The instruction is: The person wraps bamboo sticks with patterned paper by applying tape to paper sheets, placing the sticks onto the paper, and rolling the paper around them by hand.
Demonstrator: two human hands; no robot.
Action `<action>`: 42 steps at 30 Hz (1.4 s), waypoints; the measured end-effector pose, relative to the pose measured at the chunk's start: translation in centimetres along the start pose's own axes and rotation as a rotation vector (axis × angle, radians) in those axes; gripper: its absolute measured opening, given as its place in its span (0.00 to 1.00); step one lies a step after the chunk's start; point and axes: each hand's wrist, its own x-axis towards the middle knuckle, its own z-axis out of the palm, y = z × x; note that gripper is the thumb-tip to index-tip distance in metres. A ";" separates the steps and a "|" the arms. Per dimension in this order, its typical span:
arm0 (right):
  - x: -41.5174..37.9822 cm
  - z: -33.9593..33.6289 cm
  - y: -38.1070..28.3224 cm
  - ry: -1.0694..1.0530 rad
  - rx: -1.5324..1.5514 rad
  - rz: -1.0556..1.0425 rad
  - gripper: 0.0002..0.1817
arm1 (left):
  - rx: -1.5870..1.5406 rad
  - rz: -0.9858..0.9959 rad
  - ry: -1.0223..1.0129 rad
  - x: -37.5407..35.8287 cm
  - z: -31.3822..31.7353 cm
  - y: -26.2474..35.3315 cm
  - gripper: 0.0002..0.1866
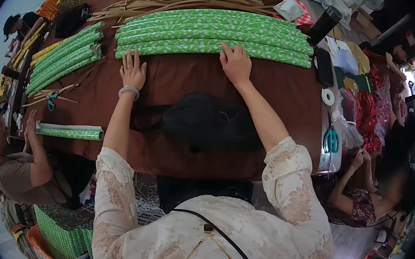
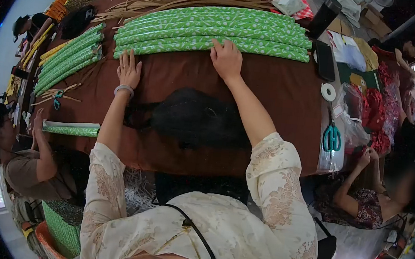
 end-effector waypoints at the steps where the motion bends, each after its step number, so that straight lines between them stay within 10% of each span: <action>1: -0.2 0.0 0.0 -0.058 -0.004 0.024 0.11 | 0.029 0.031 -0.059 0.3 0.1 -0.1 0.30; 17: -3.6 -10.0 17.2 -0.293 -0.642 0.282 0.17 | -0.105 0.000 -0.017 0.1 0.4 -0.2 0.28; 22: -5.5 -11.1 18.2 -0.198 -0.236 0.489 0.17 | -0.060 -0.022 -0.074 0.0 -0.3 0.3 0.28; 24: -4.5 -11.2 17.1 -0.548 -0.451 0.526 0.22 | -0.031 0.003 -0.025 -0.2 0.2 0.1 0.27; 30: -4.7 -10.2 20.3 -0.587 -0.454 0.595 0.26 | -0.217 -0.202 -0.070 -0.5 -1.3 0.8 0.39; 42: -5.7 -8.0 23.9 -0.543 -0.486 0.636 0.26 | -0.201 -0.259 -0.216 0.1 0.3 0.8 0.33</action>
